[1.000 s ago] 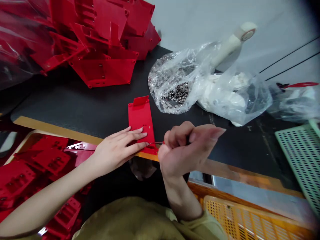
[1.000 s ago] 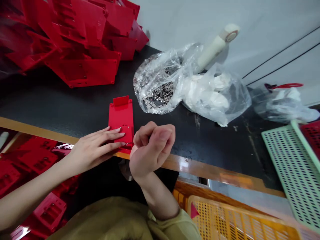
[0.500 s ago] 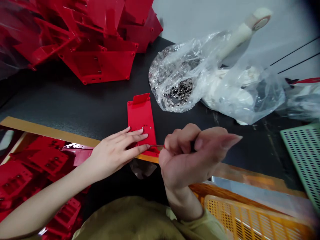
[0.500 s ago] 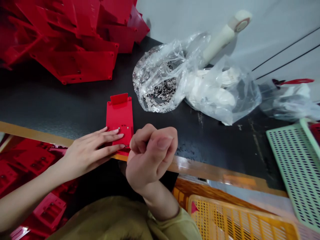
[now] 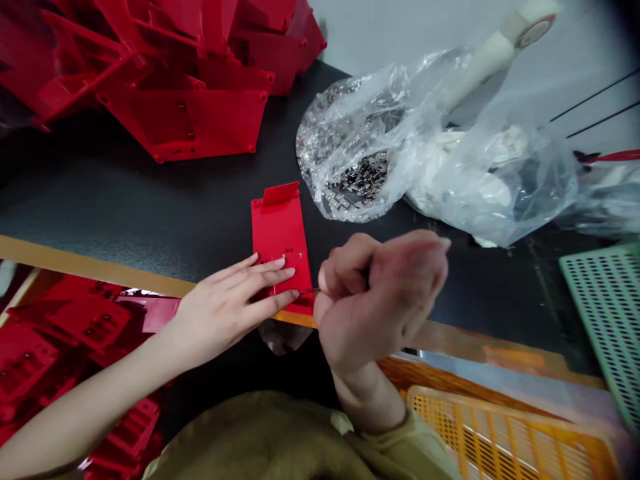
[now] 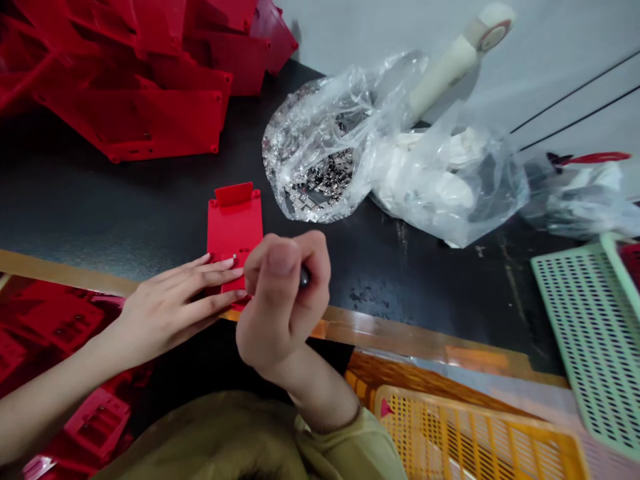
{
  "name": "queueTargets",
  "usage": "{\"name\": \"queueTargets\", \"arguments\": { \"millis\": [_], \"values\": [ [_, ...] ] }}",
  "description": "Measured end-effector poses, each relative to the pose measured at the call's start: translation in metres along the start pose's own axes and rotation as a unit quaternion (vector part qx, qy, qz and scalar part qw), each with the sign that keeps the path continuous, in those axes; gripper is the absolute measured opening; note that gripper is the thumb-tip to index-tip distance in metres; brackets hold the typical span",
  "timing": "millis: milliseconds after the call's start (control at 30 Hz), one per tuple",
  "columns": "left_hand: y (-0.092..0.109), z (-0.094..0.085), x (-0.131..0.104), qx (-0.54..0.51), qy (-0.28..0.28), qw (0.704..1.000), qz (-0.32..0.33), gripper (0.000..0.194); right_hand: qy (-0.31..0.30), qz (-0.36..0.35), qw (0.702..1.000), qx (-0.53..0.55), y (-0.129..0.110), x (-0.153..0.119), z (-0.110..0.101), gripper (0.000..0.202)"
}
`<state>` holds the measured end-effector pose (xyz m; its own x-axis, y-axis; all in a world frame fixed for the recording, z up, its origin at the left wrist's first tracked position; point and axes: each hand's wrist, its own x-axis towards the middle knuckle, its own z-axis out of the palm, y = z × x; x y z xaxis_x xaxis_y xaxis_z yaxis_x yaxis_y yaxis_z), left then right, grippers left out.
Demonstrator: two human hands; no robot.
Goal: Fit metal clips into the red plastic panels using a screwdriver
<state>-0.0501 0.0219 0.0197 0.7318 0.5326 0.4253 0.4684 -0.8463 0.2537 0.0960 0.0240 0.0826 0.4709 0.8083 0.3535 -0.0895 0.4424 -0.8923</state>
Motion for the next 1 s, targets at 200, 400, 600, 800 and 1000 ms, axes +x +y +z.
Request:
{"name": "queueTargets", "arguments": {
  "millis": [200, 400, 600, 800, 1000],
  "values": [
    [0.0, 0.001, -0.002, -0.003, -0.006, 1.0, -0.009, 0.036, -0.122, 0.019, 0.991, -0.044, -0.001, 0.004, 0.0, 0.031],
    [-0.001, 0.0, -0.002, -0.012, -0.009, 1.0, -0.003, 0.037, -0.137, 0.022, 0.987, -0.074, 0.004, 0.003, 0.008, 0.035],
    [-0.002, 0.0, 0.0, -0.011, -0.002, 1.0, -0.004, 0.033, -0.097, 0.075, 0.992, 0.004, 0.005, 0.015, 0.008, 0.038],
    [-0.003, 0.001, -0.001, 0.009, 0.023, 0.999, 0.026, 0.036, -0.169, -0.013, 0.98, -0.103, -0.03, 0.028, -0.058, 0.024],
    [0.001, 0.005, -0.005, 0.07, 0.033, 0.996, 0.037, 0.063, -0.406, -0.003, 0.843, -0.353, -0.01, -0.009, -0.092, 0.01]
  ]
}}
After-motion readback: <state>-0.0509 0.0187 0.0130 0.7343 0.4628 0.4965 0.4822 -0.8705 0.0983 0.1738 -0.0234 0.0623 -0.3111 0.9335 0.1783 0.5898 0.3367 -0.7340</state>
